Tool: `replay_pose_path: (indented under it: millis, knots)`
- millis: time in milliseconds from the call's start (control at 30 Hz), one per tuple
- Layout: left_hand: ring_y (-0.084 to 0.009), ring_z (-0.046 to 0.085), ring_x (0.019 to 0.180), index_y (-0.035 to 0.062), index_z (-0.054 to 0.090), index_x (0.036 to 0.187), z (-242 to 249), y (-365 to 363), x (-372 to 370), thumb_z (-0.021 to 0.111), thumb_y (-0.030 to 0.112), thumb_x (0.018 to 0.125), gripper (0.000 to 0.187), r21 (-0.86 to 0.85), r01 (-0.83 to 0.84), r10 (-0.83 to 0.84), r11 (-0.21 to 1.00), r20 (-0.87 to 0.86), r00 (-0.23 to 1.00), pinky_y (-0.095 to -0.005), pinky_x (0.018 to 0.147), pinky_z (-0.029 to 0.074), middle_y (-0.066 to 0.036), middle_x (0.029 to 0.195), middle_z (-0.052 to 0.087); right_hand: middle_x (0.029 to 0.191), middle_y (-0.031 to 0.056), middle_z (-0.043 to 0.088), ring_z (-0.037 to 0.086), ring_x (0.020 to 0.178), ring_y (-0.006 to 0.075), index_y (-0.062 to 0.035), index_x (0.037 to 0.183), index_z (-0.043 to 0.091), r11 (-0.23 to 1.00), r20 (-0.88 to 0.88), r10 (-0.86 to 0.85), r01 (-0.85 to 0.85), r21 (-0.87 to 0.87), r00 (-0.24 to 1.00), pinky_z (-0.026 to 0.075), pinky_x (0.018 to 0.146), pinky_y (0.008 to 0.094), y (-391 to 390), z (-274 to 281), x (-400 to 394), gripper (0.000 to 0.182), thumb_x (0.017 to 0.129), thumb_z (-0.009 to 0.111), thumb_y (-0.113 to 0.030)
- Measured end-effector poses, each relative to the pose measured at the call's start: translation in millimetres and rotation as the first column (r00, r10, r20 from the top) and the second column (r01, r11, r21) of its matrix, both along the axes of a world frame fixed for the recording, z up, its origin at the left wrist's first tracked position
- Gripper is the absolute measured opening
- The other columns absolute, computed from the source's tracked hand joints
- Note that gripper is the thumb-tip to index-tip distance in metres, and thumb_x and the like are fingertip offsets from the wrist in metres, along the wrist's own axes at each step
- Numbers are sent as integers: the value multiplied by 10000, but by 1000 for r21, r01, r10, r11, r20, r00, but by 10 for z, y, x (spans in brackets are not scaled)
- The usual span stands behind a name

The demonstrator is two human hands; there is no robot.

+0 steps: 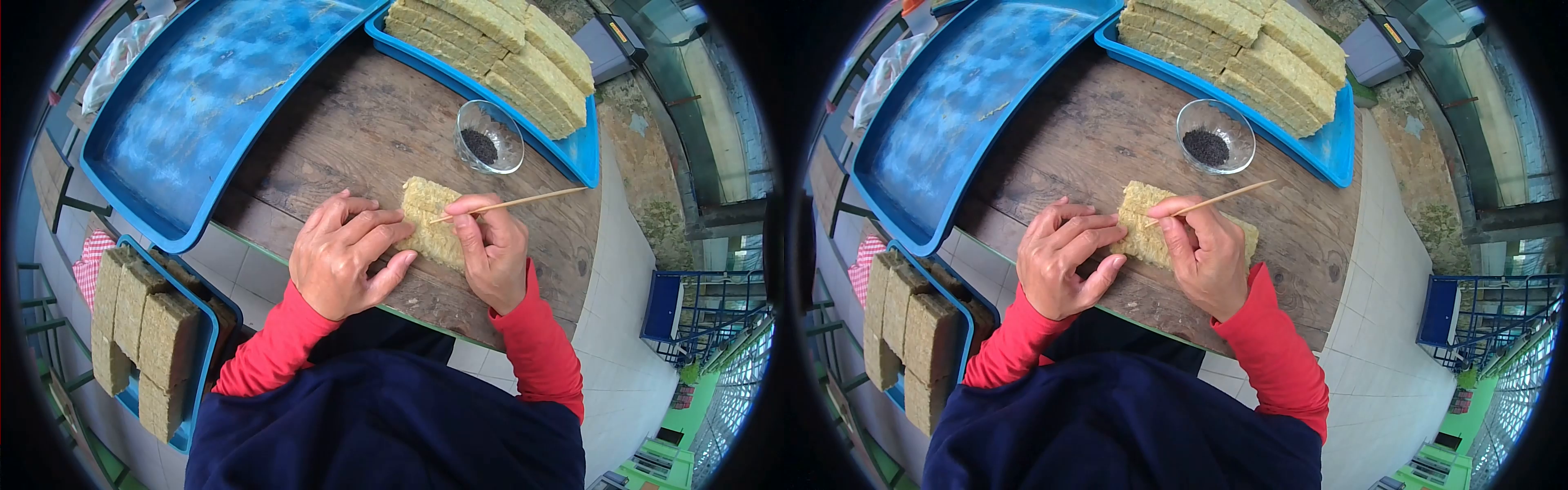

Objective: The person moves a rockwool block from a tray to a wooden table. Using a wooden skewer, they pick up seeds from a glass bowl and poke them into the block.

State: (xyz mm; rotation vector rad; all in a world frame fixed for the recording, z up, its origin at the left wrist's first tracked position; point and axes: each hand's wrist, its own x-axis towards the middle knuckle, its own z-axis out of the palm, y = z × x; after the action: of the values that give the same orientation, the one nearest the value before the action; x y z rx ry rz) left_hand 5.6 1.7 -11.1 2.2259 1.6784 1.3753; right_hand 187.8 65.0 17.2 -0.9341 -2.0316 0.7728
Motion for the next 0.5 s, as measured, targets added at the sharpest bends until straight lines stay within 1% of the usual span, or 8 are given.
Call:
replay_pose_path:
  millis: [33, 67, 133, 267, 367, 433, 500]
  knots:
    - [-257, 612, 907, 111, 719, 894, -1, -1, 0, 737, 239, 676, 253, 2, -3, 3, 1000, 1, 1000, -445, 867, 486, -26, 916, 693, 791, 39, 624, 509, 536, 93, -40, 934, 629, 1000, -59, -8, 7, -14, 998, 397, 485, 245, 4, -27, 6, 49, 899, 595, -32]
    - [-257, 612, 907, 111, 719, 894, -1, -2, -1, 737, 239, 676, 253, 2, -4, 4, 1000, 1, 1000, -445, 867, 486, -26, 916, 693, 791, 39, 624, 509, 536, 93, -40, 934, 629, 1000, -59, -7, 6, -14, 998, 397, 485, 245, 6, -42, 5, 49, 899, 595, -32]
    - [-255, 612, 907, 109, 717, 896, 0, -1, -1, 738, 229, 671, 255, 2, -2, 2, 1000, 0, 1000, -441, 870, 484, -27, 915, 693, 799, 33, 628, 508, 540, 78, -33, 935, 623, 998, -141, -29, 22, -54, 990, 397, 486, 234, 6, -60, 1, 41, 908, 593, -42]
    - [-254, 614, 905, 106, 714, 898, 6, -5, 3, 735, 216, 668, 255, -2, -7, 7, 1000, 2, 1000, -438, 874, 482, -27, 914, 693, 805, 39, 630, 513, 544, 81, -36, 936, 624, 997, -94, -33, 27, -65, 995, 401, 490, 231, -2, -36, 8, 43, 904, 595, -37]
    - [-252, 617, 902, 107, 711, 894, -6, -4, 2, 727, 199, 670, 243, 4, -5, 5, 1000, 12, 1000, -437, 875, 481, -26, 915, 693, 788, 37, 624, 508, 537, 79, -36, 936, 625, 1000, -88, -11, 9, -21, 996, 397, 488, 232, 15, -52, 11, 45, 903, 594, -34]
    - [-251, 619, 900, 109, 710, 883, -11, -5, -1, 718, 183, 671, 225, 3, -4, 4, 1000, 12, 1000, -438, 874, 482, -25, 911, 692, 765, 36, 616, 508, 535, 81, -34, 935, 626, 1000, -38, 19, -19, 21, 999, 391, 484, 233, 21, -47, 20, 44, 902, 596, -33]
    - [-249, 619, 900, 111, 709, 876, -11, -3, -1, 716, 180, 671, 217, 6, -4, 4, 1000, 13, 1000, -438, 871, 484, -24, 908, 692, 755, 36, 612, 507, 535, 81, -34, 935, 627, 1000, -37, 18, -18, 16, 999, 388, 482, 233, 13, -36, 8, 45, 901, 598, -35]
